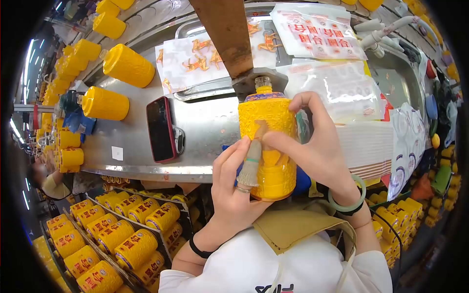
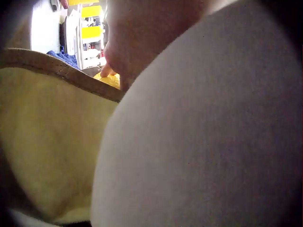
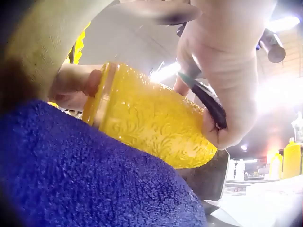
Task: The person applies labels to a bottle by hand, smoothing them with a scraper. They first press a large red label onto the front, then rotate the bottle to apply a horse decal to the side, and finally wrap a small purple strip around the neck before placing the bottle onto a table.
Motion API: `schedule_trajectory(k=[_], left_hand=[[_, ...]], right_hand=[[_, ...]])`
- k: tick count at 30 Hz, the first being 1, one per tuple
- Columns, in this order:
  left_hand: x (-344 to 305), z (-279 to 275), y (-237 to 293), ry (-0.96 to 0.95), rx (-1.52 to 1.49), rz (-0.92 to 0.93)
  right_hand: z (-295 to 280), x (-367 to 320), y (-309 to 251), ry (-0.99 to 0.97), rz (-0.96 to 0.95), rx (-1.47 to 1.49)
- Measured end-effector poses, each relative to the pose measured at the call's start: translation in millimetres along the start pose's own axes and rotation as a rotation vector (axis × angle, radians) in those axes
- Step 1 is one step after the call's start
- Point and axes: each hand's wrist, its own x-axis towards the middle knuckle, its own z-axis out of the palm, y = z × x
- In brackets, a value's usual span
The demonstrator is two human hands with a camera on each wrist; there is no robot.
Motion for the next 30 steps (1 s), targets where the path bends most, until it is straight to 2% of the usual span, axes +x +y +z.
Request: schedule_trajectory(k=[6,8,15,23,30], left_hand=[[0.3,-0.8,-0.5,-0.013,0.011,0.007],[0.5,-1.5,0.1,-0.021,-0.001,-0.007],[0.1,-2.2,-0.7,-0.028,-0.011,-0.005],[-0.3,-1.8,0.1,-0.021,-0.011,-0.016],[-3.4,2.2,-1.7,0.009,-0.026,-0.031]], right_hand=[[1.4,-0.7,2.3,0.008,0.017,0.015],[1.0,-1.5,4.6,0.0,-0.06,-0.041],[2.2,-1.6,3.4,-0.009,-0.009,-0.007],[4.7,-1.3,8.0,0.061,-0.144,-0.104],[6.7,-2.3,9.4,0.076,-0.166,-0.13]])
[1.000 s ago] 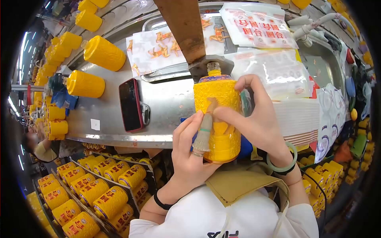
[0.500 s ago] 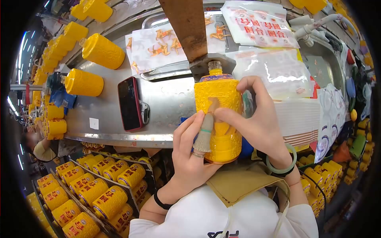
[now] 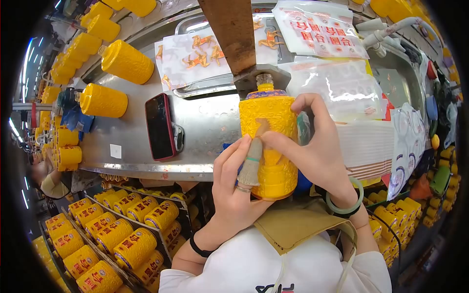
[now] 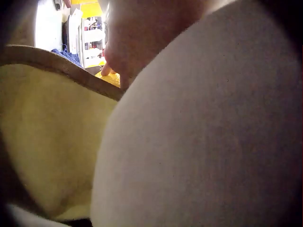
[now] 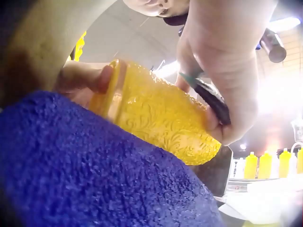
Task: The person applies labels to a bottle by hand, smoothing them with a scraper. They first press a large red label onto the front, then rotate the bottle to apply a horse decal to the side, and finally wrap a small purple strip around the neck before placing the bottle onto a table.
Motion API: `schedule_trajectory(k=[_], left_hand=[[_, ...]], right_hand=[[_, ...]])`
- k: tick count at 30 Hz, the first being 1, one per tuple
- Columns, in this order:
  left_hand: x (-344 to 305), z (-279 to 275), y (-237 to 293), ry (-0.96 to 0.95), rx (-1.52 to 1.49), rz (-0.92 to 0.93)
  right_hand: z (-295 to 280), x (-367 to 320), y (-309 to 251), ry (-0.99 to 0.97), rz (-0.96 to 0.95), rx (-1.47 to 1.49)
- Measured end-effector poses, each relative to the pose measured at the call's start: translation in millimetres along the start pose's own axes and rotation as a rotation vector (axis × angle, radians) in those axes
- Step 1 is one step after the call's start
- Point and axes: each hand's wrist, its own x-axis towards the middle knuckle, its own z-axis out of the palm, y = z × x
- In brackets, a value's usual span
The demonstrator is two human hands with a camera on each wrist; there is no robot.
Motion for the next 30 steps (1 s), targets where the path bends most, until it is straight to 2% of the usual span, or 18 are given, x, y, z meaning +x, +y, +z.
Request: schedule_trajectory(k=[2,6,8,9,11,13,16,20,21,24,27,28,30], left_hand=[[-3.3,-0.8,-3.9,-0.026,-0.008,0.019],[4.0,-14.2,0.6,-0.115,-0.095,-0.028],[10.9,-23.7,4.6,-0.235,-0.212,-0.153],[11.2,-21.2,2.2,-0.241,-0.21,-0.149],[12.7,-12.6,-6.9,-0.141,-0.594,-0.252],[19.0,-4.5,-4.8,-0.129,-0.651,-0.269],[30.6,5.5,-2.1,-0.101,-0.724,-0.352],[41.3,4.7,-7.7,-0.108,-1.033,-0.716],[43.0,6.0,-7.8,-0.11,-1.03,-0.715],[46.6,2.8,-8.9,-0.118,-1.144,-0.796],[50.6,1.6,-1.4,-0.128,-1.004,-0.77],[51.9,2.6,3.1,-0.096,-0.968,-0.718],[50.9,0.3,1.8,-0.066,-1.007,-0.734]], right_hand=[[0.6,-1.2,-2.0,-0.027,0.101,0.079],[-5.9,-0.6,13.2,-0.007,-0.002,0.163],[-13.5,-1.9,16.7,-0.043,0.272,0.633],[-15.0,-3.8,20.9,-0.037,0.271,0.637],[-16.4,-7.5,30.9,0.066,0.349,0.781],[-20.4,-14.8,29.9,0.043,0.322,0.745],[-21.5,-21.8,22.0,0.136,0.212,0.596],[-19.6,-31.5,6.0,0.07,0.207,0.613],[-14.8,-33.9,4.2,0.041,0.227,0.602],[-7.1,-31.3,21.3,0.129,0.082,0.287],[-27.6,-9.7,33.9,0.248,-0.055,0.005],[-32.6,-6.9,29.3,0.276,-0.064,-0.015],[-42.0,-3.0,14.3,0.301,-0.076,-0.042]])
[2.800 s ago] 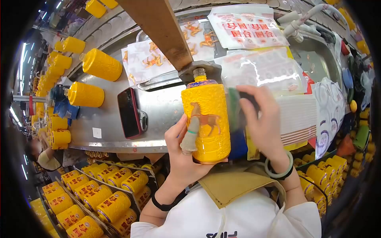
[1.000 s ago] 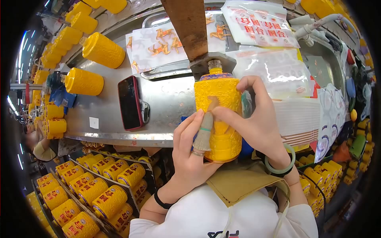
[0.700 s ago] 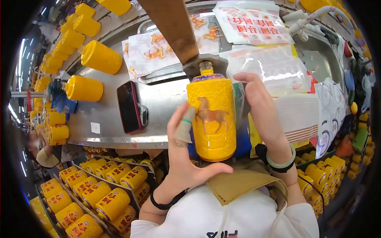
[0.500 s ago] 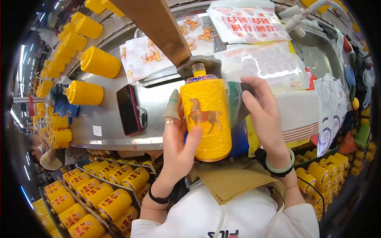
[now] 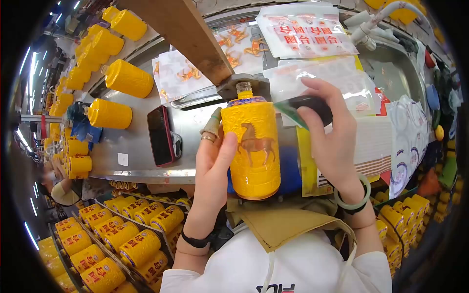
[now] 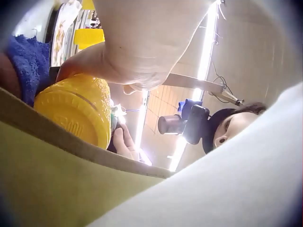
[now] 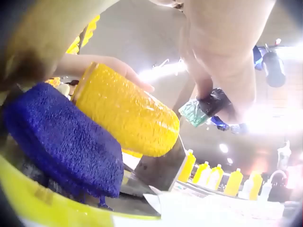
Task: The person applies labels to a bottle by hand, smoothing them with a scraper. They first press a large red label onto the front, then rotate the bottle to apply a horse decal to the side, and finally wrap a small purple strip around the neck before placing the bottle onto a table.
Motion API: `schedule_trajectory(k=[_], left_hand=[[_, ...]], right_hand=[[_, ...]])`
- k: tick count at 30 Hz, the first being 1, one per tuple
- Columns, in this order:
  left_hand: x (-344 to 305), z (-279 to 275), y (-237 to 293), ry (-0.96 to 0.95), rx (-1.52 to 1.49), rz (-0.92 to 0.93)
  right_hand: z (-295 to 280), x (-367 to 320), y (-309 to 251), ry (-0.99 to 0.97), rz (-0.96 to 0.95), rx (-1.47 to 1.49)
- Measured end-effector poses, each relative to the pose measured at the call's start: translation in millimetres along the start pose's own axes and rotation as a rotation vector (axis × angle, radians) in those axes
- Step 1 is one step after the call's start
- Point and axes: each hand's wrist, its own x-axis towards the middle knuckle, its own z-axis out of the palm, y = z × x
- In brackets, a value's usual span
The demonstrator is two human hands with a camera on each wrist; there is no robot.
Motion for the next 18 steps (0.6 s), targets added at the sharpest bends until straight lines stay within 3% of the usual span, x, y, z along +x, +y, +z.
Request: schedule_trajectory(k=[3,5,6,9,12,14,15,17,18], left_hand=[[-4.8,5.2,7.8,0.01,-0.053,0.031],[-6.2,4.2,11.0,-0.049,-0.066,0.012],[-5.7,2.3,10.6,-0.046,-0.069,0.016],[-5.4,-5.4,5.5,-0.098,-0.046,0.034],[-5.7,-11.1,3.2,-0.071,0.05,-0.026],[-8.0,-13.1,1.0,-0.068,0.079,-0.005],[-7.8,-13.9,-0.8,-0.067,0.074,-0.006],[-7.2,-15.4,-5.3,-0.051,0.056,0.015],[-8.0,-16.3,-7.5,-0.047,0.053,0.017]], right_hand=[[-3.1,5.0,-23.1,-0.361,-0.282,-0.011],[9.9,11.9,-27.6,-0.442,-0.376,-0.068],[12.8,20.4,-26.7,-0.446,-0.38,-0.069],[20.9,58.1,-23.4,-0.186,-0.579,-0.265],[17.9,60.1,-33.3,-0.217,-0.639,-0.322],[19.8,45.9,-36.6,-0.523,-0.464,-0.162],[22.3,47.9,-33.5,-0.528,-0.463,-0.165],[27.2,59.2,-25.0,-0.207,-0.502,-0.177],[23.3,66.2,-22.9,-0.097,-0.664,-0.314]])
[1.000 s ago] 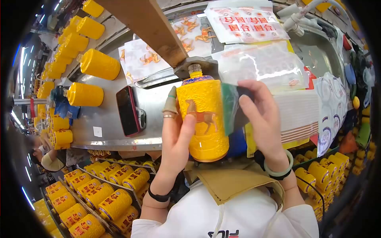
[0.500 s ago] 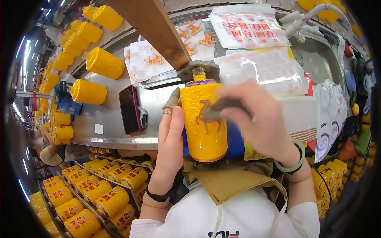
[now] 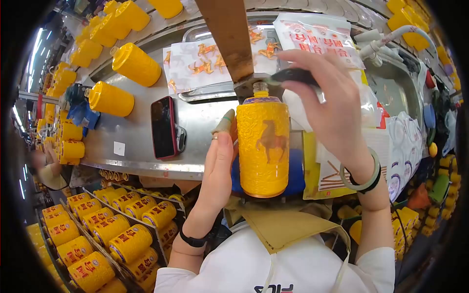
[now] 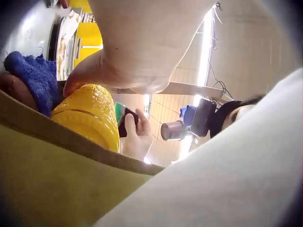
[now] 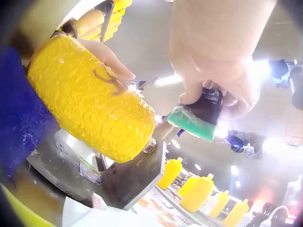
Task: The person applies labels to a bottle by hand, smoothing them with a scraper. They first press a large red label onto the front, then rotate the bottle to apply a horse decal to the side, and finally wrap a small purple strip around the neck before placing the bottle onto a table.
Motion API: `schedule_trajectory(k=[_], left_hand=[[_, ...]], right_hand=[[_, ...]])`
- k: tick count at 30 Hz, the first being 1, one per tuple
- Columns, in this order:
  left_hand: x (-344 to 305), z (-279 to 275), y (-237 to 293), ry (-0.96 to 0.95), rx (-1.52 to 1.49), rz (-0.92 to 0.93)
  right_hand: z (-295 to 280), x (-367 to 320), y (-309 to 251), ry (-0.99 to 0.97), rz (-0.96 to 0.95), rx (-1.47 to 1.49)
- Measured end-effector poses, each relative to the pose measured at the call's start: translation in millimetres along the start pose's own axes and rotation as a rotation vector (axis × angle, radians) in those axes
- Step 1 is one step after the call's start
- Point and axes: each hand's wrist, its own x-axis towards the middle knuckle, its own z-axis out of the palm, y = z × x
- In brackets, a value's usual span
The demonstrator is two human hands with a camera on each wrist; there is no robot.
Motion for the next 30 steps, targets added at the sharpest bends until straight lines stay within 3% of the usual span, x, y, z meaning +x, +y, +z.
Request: schedule_trajectory(k=[1,5,7,9,11,12,14,16,20,23,25,27,30], left_hand=[[-1.5,-0.9,-2.4,0.016,0.011,0.018],[-4.2,-8.2,-12.6,0.048,0.043,0.101],[-4.6,-8.1,-12.0,0.046,0.06,0.107],[-7.3,-7.3,-13.0,0.037,0.084,0.109],[-10.1,-5.3,-14.1,0.007,0.1,0.213],[-9.9,-4.6,-17.5,-0.003,0.083,0.251],[-15.7,-6.7,-23.5,-0.033,0.191,0.327],[-22.1,-16.7,-31.3,-0.051,0.47,0.519],[-34.2,-2.2,-46.9,0.096,0.795,0.591],[-33.5,-9.6,-58.8,0.092,0.731,0.56],[-34.7,-9.1,-51.0,0.081,0.779,0.568],[-35.9,-6.8,-47.2,0.027,0.447,0.448],[-37.1,-18.1,-49.9,0.002,0.451,0.397]], right_hand=[[-3.5,-4.4,-0.2,-0.003,-0.005,0.004],[-1.7,-57.0,-36.5,-0.171,-0.449,0.198],[-12.4,-61.9,-62.2,-0.333,-0.466,0.32],[-11.8,-45.8,-58.3,-0.37,-0.427,0.279],[-2.4,-21.9,-34.6,-0.237,-0.09,0.042],[-0.1,-12.7,-20.9,-0.233,-0.085,0.036],[0.7,-2.7,4.1,-0.004,-0.227,-0.084],[-2.5,-23.0,-2.7,-0.059,-0.262,-0.045],[-5.0,-87.0,-22.9,-0.141,-0.434,0.2],[-16.6,-87.3,-34.9,-0.157,-0.489,0.308],[-16.4,-78.6,-28.3,-0.091,-0.266,0.213],[-9.4,-78.4,-21.0,-0.04,-0.218,0.058],[-4.0,-107.2,-48.5,-0.068,-0.46,0.176]])
